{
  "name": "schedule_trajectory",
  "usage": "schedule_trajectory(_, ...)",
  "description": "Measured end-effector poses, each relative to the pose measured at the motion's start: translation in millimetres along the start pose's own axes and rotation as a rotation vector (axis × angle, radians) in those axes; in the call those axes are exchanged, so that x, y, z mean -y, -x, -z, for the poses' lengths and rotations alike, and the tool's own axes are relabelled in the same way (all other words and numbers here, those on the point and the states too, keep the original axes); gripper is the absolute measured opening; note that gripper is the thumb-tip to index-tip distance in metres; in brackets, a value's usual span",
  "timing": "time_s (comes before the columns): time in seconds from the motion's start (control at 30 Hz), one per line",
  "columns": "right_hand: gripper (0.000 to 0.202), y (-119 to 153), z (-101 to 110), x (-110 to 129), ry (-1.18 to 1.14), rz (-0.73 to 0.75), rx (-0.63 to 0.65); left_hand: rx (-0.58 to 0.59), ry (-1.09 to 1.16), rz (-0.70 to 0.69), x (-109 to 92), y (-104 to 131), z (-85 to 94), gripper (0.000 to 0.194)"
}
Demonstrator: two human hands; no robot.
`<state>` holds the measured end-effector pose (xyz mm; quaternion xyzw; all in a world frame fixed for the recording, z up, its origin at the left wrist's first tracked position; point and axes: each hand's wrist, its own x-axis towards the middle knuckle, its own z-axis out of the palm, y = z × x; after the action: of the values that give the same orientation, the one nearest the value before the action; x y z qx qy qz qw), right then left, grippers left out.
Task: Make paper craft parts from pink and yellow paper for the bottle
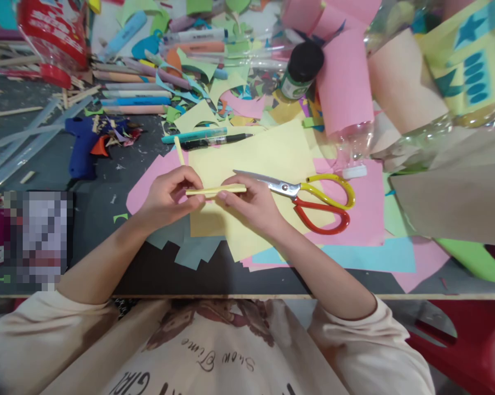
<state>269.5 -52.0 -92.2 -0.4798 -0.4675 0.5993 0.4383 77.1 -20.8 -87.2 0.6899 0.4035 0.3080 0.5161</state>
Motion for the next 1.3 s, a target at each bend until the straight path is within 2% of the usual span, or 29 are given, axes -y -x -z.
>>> schedule_trajectory(0.1, 0.031, 0, -2, -1, -0.055, 0.013, -0.007, -0.020, 0.114, 0.058, 1, 2, -2.9, 0.015)
schedule_trajectory(0.2, 0.030, 1, -3, -5, -0.100, 0.006, 0.006, 0.013, 0.235, 0.149, 0, 5, -5.9, 0.027)
schedule_trajectory(0.37, 0.028, 0, -3, -9, -0.166, -0.035, 0.005, -0.002, 0.351, 0.188, 1, 5, -9.4, 0.025)
schedule_trajectory(0.57, 0.022, -1, -3, -8, -0.199, -0.023, -0.005, -0.034, 0.401, 0.226, 3, 3, -11.5, 0.023)
schedule_trajectory(0.77, 0.017, -2, -2, -7, -0.120, -0.012, -0.018, -0.032, 0.408, 0.232, 5, 4, -11.7, 0.027)
schedule_trajectory(1.13, 0.019, -2, -3, -4, -0.106, -0.015, -0.060, -0.073, 0.424, 0.254, 1, 2, -12.6, 0.031)
schedule_trajectory(1.3, 0.022, -2, -1, -4, -0.117, -0.034, -0.065, -0.099, 0.444, 0.248, 6, 3, -12.1, 0.028)
